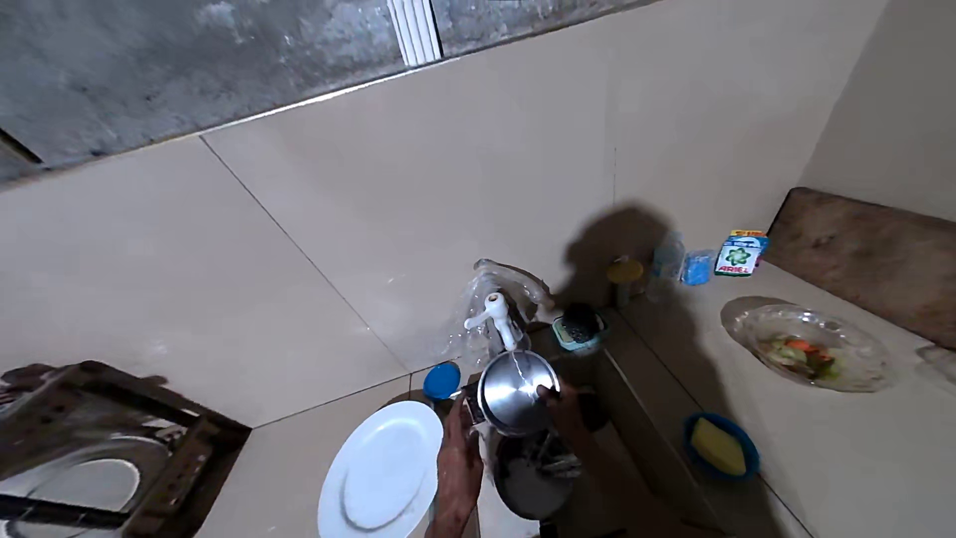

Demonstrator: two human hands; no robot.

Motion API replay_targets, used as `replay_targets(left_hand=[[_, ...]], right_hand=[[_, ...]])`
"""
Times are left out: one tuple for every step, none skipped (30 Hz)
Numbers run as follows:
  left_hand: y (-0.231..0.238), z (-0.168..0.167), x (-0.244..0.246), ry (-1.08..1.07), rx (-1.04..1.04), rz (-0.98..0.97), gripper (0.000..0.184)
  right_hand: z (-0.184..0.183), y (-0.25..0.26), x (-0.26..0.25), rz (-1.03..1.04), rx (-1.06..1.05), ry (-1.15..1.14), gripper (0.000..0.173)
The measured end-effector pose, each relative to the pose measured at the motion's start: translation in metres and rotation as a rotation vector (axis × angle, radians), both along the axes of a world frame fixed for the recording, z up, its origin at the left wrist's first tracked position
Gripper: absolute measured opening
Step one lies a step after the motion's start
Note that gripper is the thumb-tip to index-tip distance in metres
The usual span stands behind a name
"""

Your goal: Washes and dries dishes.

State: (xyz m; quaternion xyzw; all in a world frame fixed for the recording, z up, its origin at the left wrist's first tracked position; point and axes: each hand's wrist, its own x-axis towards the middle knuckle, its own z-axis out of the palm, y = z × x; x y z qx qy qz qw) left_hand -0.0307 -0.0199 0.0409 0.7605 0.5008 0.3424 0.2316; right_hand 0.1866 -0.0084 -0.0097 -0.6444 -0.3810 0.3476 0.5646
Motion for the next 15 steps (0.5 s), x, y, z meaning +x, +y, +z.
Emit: replay_targets(left_hand=[[-0.001,0.003,-0.007,0.127,0.124,-0.014,0.069],[-0.001,0.006,-0.014,0.235,0.222,-0.053,0.070],[-0.001,0.008,-0.021,0.323,0.300,-0.102,0.063],[0.000,0.011,-0.026,0.380,0.349,-0.159,0.049],[0.002,0.013,-0.031,0.399,0.376,-0.207,0.032],[0.004,0.015,-0.033,0.367,0.363,-0.247,0.020],[0.005,0.018,-0.032,0.307,0.313,-0.273,0.018],[0.006,0.021,-0.030,0.231,0.243,-0.285,0.019],[0.010,0.022,-0.026,0.123,0.149,-0.307,0.020],[0.014,0.023,-0.020,-0.010,0.032,-0.324,0.020],[0.019,0.022,-0.012,-0.140,-0.080,-0.316,0.020],[0.024,0.021,-0.002,-0.263,-0.185,-0.283,0.020],[0.029,0.019,0.009,-0.379,-0.287,-0.226,0.020],[0.031,0.017,0.021,-0.483,-0.386,-0.160,0.020],[0.032,0.016,0.033,-0.567,-0.469,-0.101,0.019]], right_hand=[[0.003,0.003,-0.005,0.044,-0.046,0.002,0.034],[0.011,0.003,-0.010,0.087,-0.100,0.017,0.034],[0.023,0.002,-0.014,0.126,-0.163,0.061,0.035],[0.038,0.000,-0.017,0.171,-0.238,0.123,0.038],[0.048,-0.003,-0.017,0.221,-0.303,0.195,0.041],[0.055,-0.006,-0.015,0.272,-0.347,0.270,0.043],[0.060,-0.009,-0.010,0.317,-0.371,0.341,0.040],[0.062,-0.012,-0.004,0.348,-0.378,0.418,0.037],[0.062,-0.014,0.004,0.377,-0.378,0.487,0.039],[0.064,-0.016,0.013,0.414,-0.387,0.519,0.046],[0.067,-0.018,0.022,0.440,-0.398,0.508,0.054],[0.070,-0.018,0.031,0.466,-0.411,0.449,0.061],[0.073,-0.018,0.039,0.464,-0.427,0.348,0.063],[0.080,-0.018,0.045,0.429,-0.433,0.215,0.060],[0.088,-0.019,0.049,0.380,-0.421,0.066,0.052]])
